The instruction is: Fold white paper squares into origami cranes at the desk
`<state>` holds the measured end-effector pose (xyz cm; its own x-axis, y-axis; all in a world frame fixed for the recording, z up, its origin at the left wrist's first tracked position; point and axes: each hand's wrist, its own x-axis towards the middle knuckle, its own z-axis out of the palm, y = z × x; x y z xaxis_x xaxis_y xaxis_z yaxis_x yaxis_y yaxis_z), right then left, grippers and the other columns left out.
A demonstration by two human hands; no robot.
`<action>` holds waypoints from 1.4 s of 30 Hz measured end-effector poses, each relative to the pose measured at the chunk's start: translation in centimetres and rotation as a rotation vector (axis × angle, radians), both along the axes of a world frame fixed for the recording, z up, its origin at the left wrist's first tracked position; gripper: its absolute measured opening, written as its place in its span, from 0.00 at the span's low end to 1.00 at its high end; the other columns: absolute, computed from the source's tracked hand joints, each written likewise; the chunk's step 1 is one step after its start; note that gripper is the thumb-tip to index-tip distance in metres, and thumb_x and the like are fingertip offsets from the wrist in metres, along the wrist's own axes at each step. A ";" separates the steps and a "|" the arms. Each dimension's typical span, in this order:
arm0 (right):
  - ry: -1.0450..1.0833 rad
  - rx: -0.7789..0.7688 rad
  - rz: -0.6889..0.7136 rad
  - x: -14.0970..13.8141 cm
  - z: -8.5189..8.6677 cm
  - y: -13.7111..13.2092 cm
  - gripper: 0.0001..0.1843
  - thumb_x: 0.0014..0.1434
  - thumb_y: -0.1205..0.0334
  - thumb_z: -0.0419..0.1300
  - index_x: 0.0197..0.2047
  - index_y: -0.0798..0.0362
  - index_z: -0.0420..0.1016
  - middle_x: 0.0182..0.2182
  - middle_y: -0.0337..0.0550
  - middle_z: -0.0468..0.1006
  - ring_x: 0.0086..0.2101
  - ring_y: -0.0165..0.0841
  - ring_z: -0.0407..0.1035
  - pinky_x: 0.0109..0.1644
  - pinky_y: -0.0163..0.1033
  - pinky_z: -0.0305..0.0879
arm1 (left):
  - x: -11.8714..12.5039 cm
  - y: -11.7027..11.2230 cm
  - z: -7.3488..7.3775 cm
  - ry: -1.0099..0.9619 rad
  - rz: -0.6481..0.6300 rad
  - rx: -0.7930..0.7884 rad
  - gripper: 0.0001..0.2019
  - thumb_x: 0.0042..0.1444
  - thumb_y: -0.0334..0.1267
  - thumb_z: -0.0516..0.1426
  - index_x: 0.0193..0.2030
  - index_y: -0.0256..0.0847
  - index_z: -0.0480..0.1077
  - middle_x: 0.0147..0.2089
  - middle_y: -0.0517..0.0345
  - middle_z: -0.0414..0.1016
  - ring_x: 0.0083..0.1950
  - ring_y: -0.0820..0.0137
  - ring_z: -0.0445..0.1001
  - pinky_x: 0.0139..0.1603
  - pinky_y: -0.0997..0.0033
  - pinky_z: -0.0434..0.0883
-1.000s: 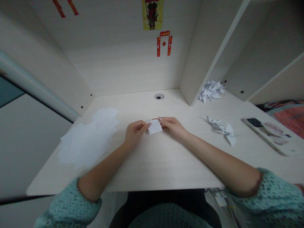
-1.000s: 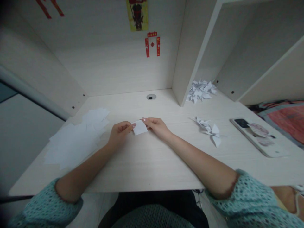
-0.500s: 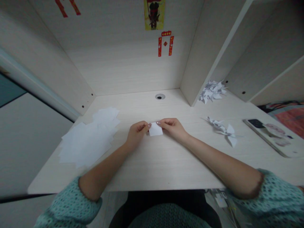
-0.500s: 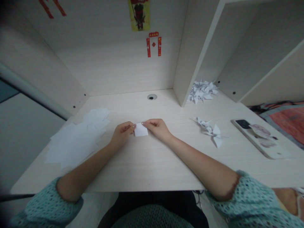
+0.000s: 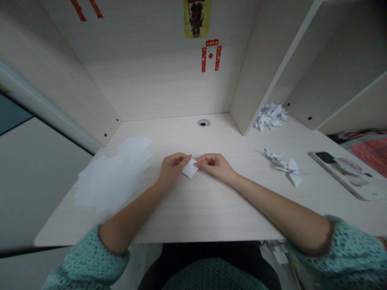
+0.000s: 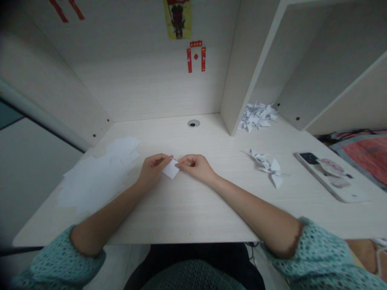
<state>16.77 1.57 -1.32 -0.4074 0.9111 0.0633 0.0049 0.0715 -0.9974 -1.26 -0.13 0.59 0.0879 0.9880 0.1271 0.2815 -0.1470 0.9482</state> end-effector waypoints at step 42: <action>0.034 0.282 -0.100 0.6 0.8 0.1 0.17 0.52 0.55 0.63 0.46 0.48 0.78 0.38 0.44 0.77 0.36 0.33 0.70 0.44 0.41 0.67 | -0.1 -0.5 0.1 0.245 0.064 0.292 0.11 0.53 0.44 0.60 0.43 0.50 0.77 0.44 0.58 0.80 0.40 0.66 0.78 0.45 0.67 0.72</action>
